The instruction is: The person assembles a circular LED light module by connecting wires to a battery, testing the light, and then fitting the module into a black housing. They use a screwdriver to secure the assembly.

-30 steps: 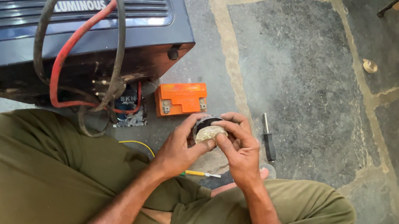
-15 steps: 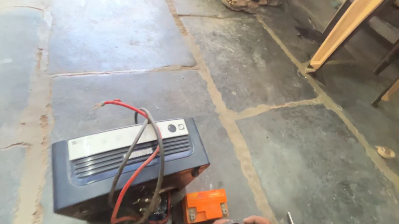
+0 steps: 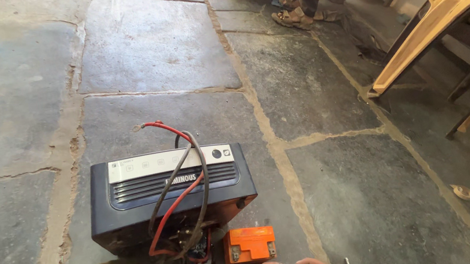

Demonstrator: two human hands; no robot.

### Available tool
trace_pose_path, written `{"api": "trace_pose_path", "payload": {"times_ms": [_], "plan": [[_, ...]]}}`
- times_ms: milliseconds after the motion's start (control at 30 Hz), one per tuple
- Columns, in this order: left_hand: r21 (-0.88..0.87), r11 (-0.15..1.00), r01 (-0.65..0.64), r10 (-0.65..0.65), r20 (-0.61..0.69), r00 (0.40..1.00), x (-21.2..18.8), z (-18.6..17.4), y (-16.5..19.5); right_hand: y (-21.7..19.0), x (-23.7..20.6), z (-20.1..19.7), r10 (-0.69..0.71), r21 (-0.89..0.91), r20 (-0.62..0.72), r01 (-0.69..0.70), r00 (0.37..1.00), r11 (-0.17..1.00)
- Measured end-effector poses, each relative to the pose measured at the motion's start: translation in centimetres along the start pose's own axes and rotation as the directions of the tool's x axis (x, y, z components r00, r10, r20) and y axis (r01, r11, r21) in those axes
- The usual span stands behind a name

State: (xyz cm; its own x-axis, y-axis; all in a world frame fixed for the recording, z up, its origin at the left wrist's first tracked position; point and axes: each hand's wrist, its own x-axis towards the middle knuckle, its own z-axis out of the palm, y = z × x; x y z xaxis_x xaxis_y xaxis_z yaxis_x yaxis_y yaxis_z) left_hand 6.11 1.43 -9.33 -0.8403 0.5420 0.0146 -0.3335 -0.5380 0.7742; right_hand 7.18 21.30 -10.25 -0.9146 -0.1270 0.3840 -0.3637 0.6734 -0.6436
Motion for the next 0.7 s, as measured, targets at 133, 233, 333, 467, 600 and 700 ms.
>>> {"api": "trace_pose_path", "payload": {"times_ms": [133,233,333,467,600,700], "plan": [[-0.031,1.000,0.003,-0.002,0.027,1.000,0.0,0.2,0.4,-0.3,-0.4,-0.8,0.002,-0.053,0.047,0.001,0.999,0.999],[-0.030,1.000,-0.007,0.008,0.029,1.000,-0.2,0.4,0.8,-0.7,-0.5,-1.2,0.031,0.016,0.085,-0.032,0.996,0.999],[-0.061,0.998,0.025,-0.024,0.021,1.000,-0.5,0.8,1.3,-1.2,-0.5,-1.2,-0.015,-0.016,0.050,0.016,0.999,1.000],[-0.042,0.998,0.038,-0.038,0.006,0.999,-0.8,1.2,1.6,-1.6,-0.7,-1.0,-0.043,0.034,-0.023,0.044,0.999,0.998],[0.003,1.000,0.027,-0.027,-0.014,1.000,-0.9,1.2,1.2,-1.5,-1.1,-0.9,-0.115,0.041,-0.050,0.117,0.992,0.992],[0.076,0.997,0.004,-0.003,-0.017,1.000,-0.8,0.7,0.6,-1.0,-1.4,-0.8,-0.111,0.041,-0.019,0.112,0.994,0.993]]}}
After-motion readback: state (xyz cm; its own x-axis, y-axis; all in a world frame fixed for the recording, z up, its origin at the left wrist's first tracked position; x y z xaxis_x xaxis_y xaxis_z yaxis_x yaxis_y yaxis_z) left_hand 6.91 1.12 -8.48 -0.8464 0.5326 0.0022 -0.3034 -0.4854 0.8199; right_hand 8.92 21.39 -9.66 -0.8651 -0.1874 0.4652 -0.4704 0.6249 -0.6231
